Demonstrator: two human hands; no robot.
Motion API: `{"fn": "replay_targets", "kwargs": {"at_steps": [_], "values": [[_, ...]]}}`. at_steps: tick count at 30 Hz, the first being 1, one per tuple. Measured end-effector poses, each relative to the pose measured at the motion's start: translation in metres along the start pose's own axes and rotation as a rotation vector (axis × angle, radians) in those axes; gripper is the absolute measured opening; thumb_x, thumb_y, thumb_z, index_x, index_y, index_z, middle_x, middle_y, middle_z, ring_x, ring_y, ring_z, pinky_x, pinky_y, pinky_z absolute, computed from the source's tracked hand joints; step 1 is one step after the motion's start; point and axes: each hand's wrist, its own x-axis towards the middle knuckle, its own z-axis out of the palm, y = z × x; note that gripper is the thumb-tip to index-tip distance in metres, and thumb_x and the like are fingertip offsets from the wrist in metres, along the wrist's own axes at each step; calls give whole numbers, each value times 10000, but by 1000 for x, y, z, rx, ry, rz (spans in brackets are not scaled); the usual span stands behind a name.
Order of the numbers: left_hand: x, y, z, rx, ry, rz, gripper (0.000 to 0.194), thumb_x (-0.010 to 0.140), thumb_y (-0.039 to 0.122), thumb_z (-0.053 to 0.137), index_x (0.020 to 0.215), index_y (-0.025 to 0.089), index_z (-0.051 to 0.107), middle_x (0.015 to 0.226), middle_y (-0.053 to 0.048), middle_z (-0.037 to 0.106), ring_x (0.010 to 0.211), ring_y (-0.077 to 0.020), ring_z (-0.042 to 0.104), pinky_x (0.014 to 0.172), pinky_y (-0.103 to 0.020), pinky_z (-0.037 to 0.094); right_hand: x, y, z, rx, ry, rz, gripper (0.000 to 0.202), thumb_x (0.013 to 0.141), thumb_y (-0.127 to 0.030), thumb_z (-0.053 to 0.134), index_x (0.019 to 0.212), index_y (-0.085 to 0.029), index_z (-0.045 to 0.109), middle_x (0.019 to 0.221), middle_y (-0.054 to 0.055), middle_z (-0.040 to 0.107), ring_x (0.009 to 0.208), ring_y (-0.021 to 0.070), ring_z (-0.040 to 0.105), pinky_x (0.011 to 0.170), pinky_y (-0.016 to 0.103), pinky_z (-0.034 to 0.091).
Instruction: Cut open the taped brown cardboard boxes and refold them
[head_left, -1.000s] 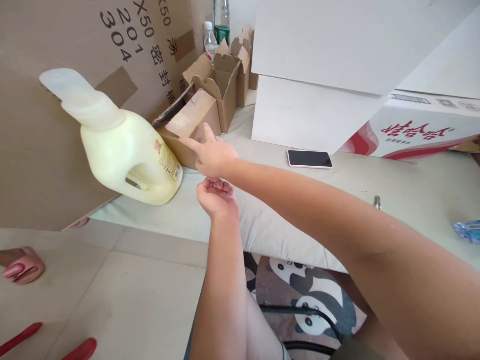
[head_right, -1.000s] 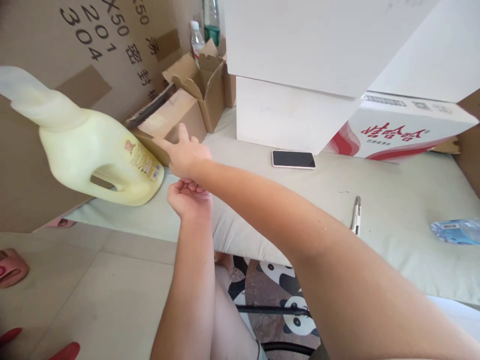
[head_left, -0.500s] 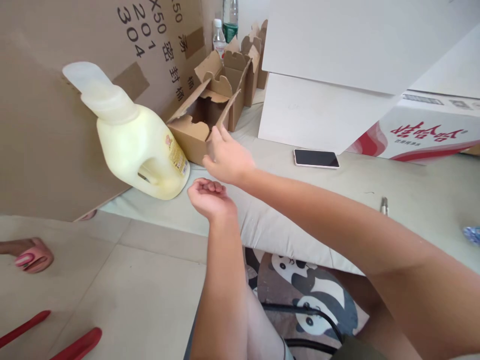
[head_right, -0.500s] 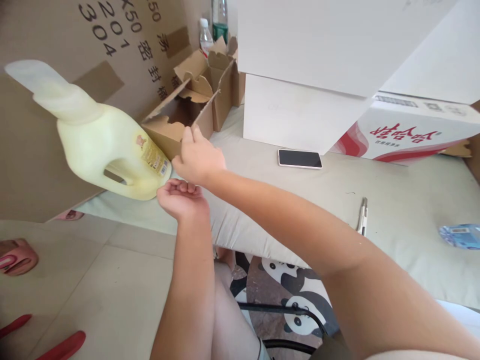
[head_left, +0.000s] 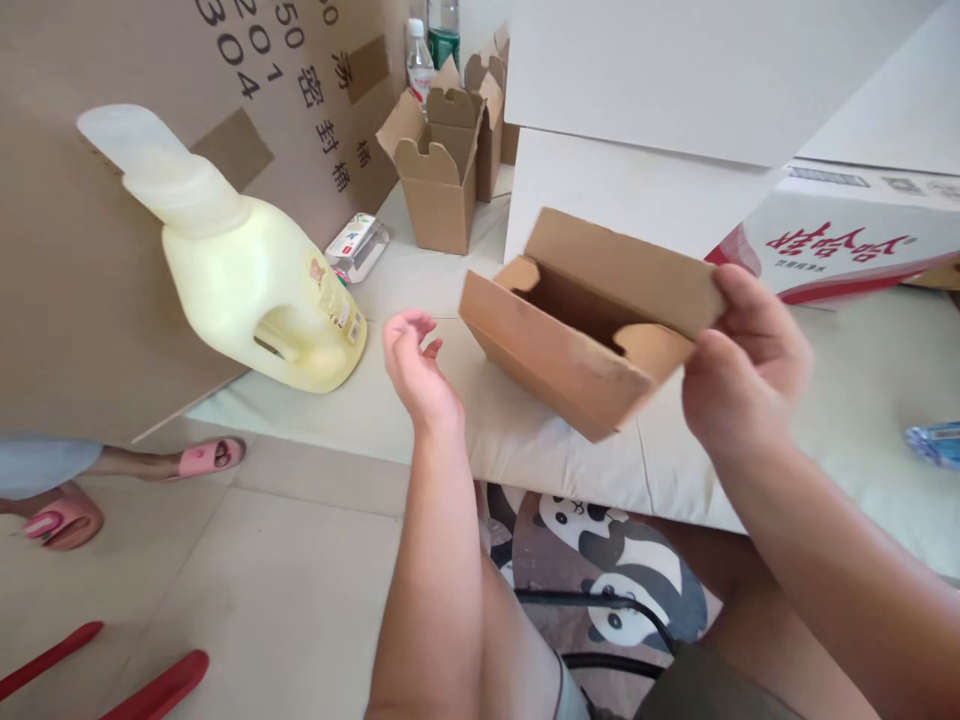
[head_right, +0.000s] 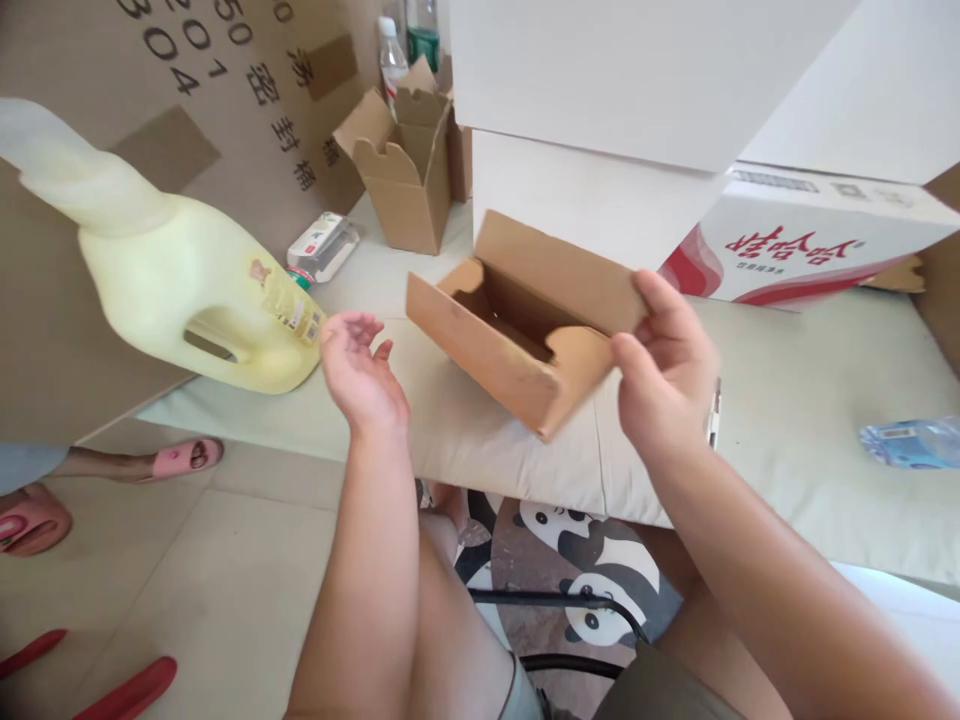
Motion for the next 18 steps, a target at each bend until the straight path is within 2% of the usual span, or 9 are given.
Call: {"fn": "replay_targets", "kwargs": {"at_steps": [3, 6, 9, 14, 16, 18], "values": [[-14, -10, 10, 57, -308, -75, 186, 887, 379, 622, 997, 268, 722, 1227, -51, 702, 1215, -203, 629, 884, -242, 479, -7, 4, -38, -10, 159, 53, 491, 681, -306, 718, 1165, -375, 761, 1295, 82, 729, 1286, 345, 659, 1062, 574, 534], [-26, -20, 21, 69, -512, -167, 229, 870, 419, 692, 1028, 268, 762, 1283, -68, 716, 1308, -261, 611, 943, -285, 493, -12, 11, -57, -1, 212, 121, 493, 638, -270, 751, 1109, -413, 785, 1242, 78, 747, 1260, 340, 670, 1067, 577, 519], [-34, -27, 31, 81, -584, -142, 227, 860, 428, 707, 953, 240, 793, 1265, -88, 729, 1321, -282, 609, 977, -307, 502, -15, 20, -65, 12, 184, 142, 521, 633, -264, 765, 1134, -410, 768, 1310, 84, 717, 1287, 336, 653, 1073, 581, 517], [-38, -35, 39, 168, -732, -1, 316, 902, 474, 612, 906, 239, 823, 1281, -75, 728, 1325, -291, 601, 1139, -366, 418, -15, 29, -69, 36, 74, 151, 574, 716, -243, 714, 1261, -423, 686, 1523, 38, 579, 1409, 268, 569, 1114, 475, 524], [-40, -37, 39, 188, -753, 1, 322, 894, 490, 620, 915, 241, 824, 1287, -69, 726, 1310, -301, 605, 1136, -378, 421, -16, 32, -70, 26, 39, 153, 598, 745, -254, 703, 1314, -430, 645, 1574, 28, 528, 1426, 266, 554, 1095, 453, 543], [-41, -38, 39, 173, -735, -53, 351, 868, 518, 645, 970, 232, 821, 1264, -83, 733, 1261, -307, 633, 1083, -373, 464, -17, 35, -72, -7, -5, 185, 671, 758, -288, 702, 1395, -448, 565, 1630, 24, 459, 1428, 280, 553, 1027, 439, 590]]}}
